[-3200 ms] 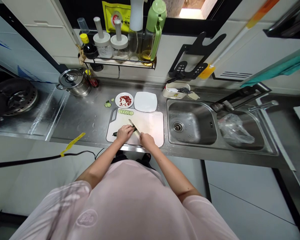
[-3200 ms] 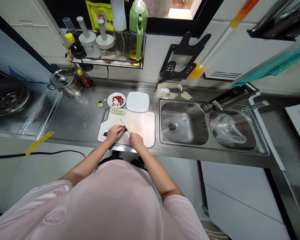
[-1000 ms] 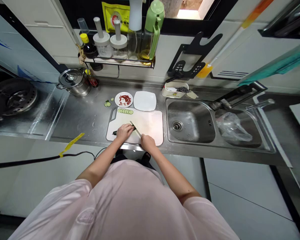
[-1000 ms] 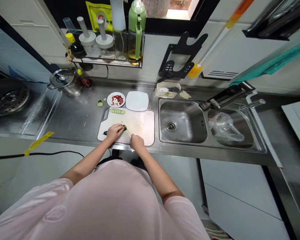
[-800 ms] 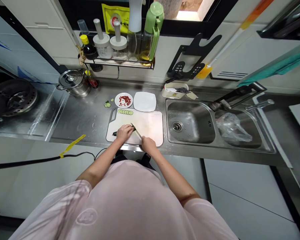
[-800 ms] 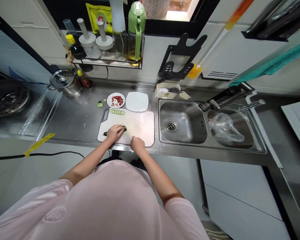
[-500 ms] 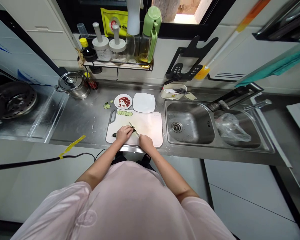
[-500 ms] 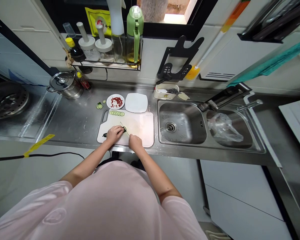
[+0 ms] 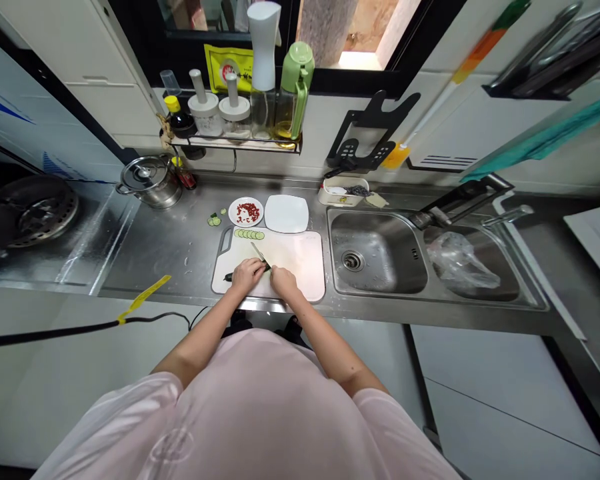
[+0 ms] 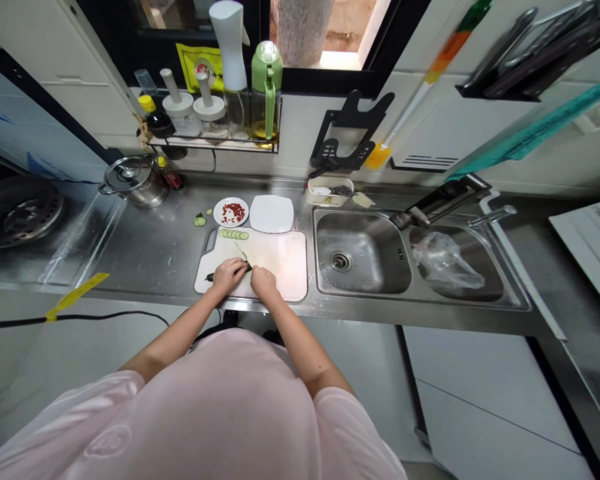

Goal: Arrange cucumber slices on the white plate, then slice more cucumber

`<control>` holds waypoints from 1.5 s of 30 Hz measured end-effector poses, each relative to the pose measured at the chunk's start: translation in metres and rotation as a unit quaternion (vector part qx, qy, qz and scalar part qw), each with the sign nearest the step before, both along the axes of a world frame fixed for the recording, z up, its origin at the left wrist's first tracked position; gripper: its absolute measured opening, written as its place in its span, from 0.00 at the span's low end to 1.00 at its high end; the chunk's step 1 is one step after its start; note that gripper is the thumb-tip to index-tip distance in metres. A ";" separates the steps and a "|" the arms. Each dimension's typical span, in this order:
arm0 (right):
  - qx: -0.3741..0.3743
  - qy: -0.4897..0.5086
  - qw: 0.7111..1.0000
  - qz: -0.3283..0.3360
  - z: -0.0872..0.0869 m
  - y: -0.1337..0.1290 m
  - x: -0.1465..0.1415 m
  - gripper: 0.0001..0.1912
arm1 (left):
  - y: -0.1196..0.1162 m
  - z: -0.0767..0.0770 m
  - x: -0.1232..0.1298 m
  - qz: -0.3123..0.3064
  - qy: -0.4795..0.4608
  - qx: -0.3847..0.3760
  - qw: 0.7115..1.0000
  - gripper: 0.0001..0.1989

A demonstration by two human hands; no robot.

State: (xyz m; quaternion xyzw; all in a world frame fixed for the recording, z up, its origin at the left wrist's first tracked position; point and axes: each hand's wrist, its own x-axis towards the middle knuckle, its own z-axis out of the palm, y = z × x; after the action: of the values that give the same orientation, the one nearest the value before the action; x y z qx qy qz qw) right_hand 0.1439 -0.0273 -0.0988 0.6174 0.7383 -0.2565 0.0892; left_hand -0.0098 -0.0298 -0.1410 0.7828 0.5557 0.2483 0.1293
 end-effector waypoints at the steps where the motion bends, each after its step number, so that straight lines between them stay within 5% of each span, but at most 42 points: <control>1: 0.000 0.001 1.000 -0.001 0.001 0.000 0.000 0.15 | 0.000 0.001 0.000 0.000 0.000 0.000 1.000 0.11; 16: -0.017 -0.032 0.999 -0.002 0.001 -0.040 0.030 0.13 | 0.001 0.005 0.001 0.010 -0.014 -0.009 1.000 0.11; 31: -0.011 -0.002 1.000 -0.005 0.007 -0.001 0.000 0.15 | 0.002 0.006 0.000 0.007 -0.018 -0.015 1.000 0.11; 45: -0.014 -0.022 1.000 0.000 0.008 -0.025 0.019 0.14 | 0.003 0.005 0.000 0.005 -0.016 -0.017 1.000 0.11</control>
State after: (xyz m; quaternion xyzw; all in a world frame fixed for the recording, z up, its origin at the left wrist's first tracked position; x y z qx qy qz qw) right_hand 0.1633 -0.0521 -0.0908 0.6215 0.7325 -0.2535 0.1140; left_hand -0.0096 -0.0265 -0.1363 0.7740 0.5613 0.2518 0.1499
